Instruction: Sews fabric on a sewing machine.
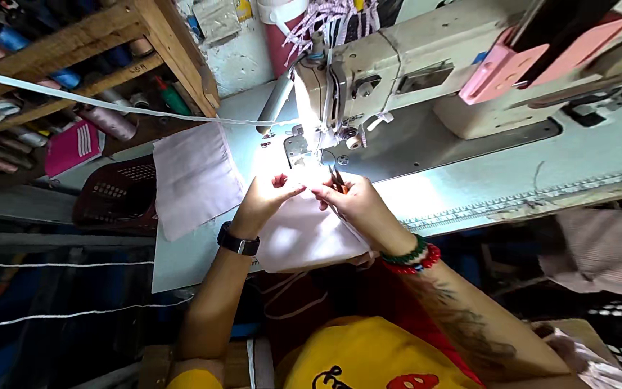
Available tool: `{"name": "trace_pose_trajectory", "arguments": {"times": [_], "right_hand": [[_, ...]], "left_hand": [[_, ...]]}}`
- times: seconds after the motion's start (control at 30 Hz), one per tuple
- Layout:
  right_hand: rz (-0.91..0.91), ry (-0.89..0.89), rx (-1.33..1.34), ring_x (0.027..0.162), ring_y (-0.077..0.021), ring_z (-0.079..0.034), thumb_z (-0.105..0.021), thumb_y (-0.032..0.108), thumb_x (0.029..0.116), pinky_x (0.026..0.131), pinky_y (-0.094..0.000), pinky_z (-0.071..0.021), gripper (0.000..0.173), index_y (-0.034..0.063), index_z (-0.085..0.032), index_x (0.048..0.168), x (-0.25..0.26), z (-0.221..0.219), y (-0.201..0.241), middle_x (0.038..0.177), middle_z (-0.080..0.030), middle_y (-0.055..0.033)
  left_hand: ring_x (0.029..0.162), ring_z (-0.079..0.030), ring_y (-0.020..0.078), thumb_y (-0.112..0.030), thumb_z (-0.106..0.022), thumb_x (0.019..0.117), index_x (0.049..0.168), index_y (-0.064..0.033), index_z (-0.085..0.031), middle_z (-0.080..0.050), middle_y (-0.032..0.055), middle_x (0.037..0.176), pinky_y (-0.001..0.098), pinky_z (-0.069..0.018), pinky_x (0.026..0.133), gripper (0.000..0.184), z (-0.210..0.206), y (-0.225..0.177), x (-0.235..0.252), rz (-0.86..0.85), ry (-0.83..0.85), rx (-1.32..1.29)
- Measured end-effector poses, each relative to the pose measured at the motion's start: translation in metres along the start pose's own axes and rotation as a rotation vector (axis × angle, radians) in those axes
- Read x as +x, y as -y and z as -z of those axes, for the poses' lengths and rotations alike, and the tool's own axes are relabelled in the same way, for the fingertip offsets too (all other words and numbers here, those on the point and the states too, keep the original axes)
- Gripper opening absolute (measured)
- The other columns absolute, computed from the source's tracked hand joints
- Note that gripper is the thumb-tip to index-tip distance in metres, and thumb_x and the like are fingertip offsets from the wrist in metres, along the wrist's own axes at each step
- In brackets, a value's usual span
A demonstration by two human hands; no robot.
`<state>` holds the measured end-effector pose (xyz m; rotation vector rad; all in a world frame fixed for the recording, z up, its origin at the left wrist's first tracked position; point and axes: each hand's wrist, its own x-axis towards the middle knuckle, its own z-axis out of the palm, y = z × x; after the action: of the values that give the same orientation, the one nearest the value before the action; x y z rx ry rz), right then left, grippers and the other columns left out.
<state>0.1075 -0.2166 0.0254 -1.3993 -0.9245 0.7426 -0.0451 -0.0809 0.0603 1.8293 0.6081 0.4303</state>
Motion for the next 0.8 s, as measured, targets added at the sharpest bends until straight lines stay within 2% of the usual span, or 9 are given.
{"name": "trace_pose_trajectory", "arguments": {"times": [0.13,0.27,0.33,0.43,0.5,0.57,0.67,0.73,0.8], "right_hand": [[0.006,-0.026,-0.029,0.052,-0.0051,-0.056,-0.072,0.020,0.0969,0.049,-0.0212,-0.0440,0.014,0.0088,-0.068,0.089,0.008,-0.008,-0.001,0.067,-0.065,0.0011],[-0.013,-0.031,-0.080,0.052,-0.0041,-0.054,-0.073,0.021,0.0959,0.049,-0.0211,-0.0434,0.015,0.0090,-0.068,0.088,0.004,-0.008,0.005,0.064,-0.063,0.0022],[-0.016,-0.042,-0.073,0.052,-0.0048,-0.055,-0.075,0.020,0.0942,0.049,-0.0216,-0.0443,0.014,0.0092,-0.068,0.089,0.003,-0.007,0.006,0.065,-0.064,0.0019],[0.031,-0.084,-0.152,0.060,-0.0078,-0.056,-0.077,0.021,0.0914,0.055,-0.0257,-0.0481,0.020,0.0105,-0.065,0.102,0.001,-0.005,0.008,0.078,-0.063,-0.0006],[0.117,-0.079,-0.245,0.065,-0.0082,-0.056,-0.075,0.024,0.0934,0.060,-0.0276,-0.0480,0.024,0.0100,-0.068,0.111,0.002,-0.002,0.007,0.085,-0.065,-0.0017],[0.256,-0.101,-0.345,0.063,-0.0064,-0.055,-0.071,0.024,0.0952,0.057,-0.0260,-0.0467,0.015,0.0110,-0.071,0.102,0.005,-0.002,0.002,0.078,-0.064,0.0017],[0.507,-0.183,-0.565,0.083,-0.0177,-0.065,-0.069,0.022,0.0924,0.075,-0.0379,-0.0525,0.015,0.0090,-0.076,0.097,0.004,-0.005,-0.003,0.085,-0.071,-0.0027],[0.651,-0.226,-0.656,0.088,-0.0261,-0.066,-0.069,0.019,0.0883,0.074,-0.0421,-0.0519,0.015,0.0075,-0.077,0.093,0.005,-0.006,-0.008,0.085,-0.072,-0.0067],[0.718,-0.229,-0.712,0.091,-0.0294,-0.066,-0.068,0.019,0.0883,0.071,-0.0414,-0.0526,0.017,0.0075,-0.078,0.095,0.006,-0.005,-0.011,0.087,-0.071,-0.0092]], "left_hand": [[0.066,-0.058,0.0015,-0.002,-0.069,0.0942,0.096,-0.0040,-0.071,-0.067,-0.0011,0.078,0.0182,-0.0501,0.063,0.003,0.004,-0.008,-0.010,-0.009,0.030,-0.081],[0.064,-0.057,0.0004,-0.006,-0.070,0.0949,0.093,-0.0052,-0.072,-0.067,-0.0022,0.076,0.0173,-0.0493,0.061,0.003,0.003,-0.006,-0.012,-0.033,0.015,-0.043],[0.060,-0.054,0.0000,-0.009,-0.071,0.0951,0.089,-0.0061,-0.072,-0.065,-0.0022,0.073,0.0162,-0.0459,0.055,0.006,0.002,-0.005,-0.013,-0.057,-0.016,-0.010],[0.057,-0.053,-0.0001,-0.008,-0.071,0.0953,0.089,-0.0058,-0.072,-0.065,-0.0016,0.072,0.0156,-0.0446,0.053,0.006,-0.001,-0.006,-0.013,-0.074,-0.019,0.004],[0.054,-0.051,-0.0001,-0.007,-0.071,0.0950,0.091,-0.0062,-0.072,-0.064,-0.0017,0.069,0.0154,-0.0427,0.050,0.004,-0.003,-0.007,-0.014,-0.073,-0.033,0.014],[0.050,-0.048,0.0014,-0.009,-0.072,0.0948,0.091,-0.0061,-0.071,-0.062,-0.0009,0.067,0.0160,-0.0400,0.046,0.005,-0.006,-0.006,-0.015,-0.103,-0.068,0.060],[0.049,-0.049,0.0035,-0.013,-0.072,0.0957,0.086,-0.0053,-0.067,-0.060,0.0006,0.064,0.0175,-0.0403,0.045,0.013,-0.006,-0.005,-0.013,-0.141,-0.093,0.157],[0.050,-0.048,0.0030,-0.013,-0.071,0.0963,0.084,-0.0053,-0.067,-0.059,0.0003,0.064,0.0172,-0.0398,0.046,0.016,-0.004,-0.008,-0.013,-0.130,-0.084,0.168],[0.049,-0.046,0.0025,-0.014,-0.070,0.0967,0.082,-0.0065,-0.066,-0.056,-0.0005,0.062,0.0171,-0.0367,0.044,0.018,-0.002,-0.009,-0.013,-0.102,-0.066,0.143]]}}
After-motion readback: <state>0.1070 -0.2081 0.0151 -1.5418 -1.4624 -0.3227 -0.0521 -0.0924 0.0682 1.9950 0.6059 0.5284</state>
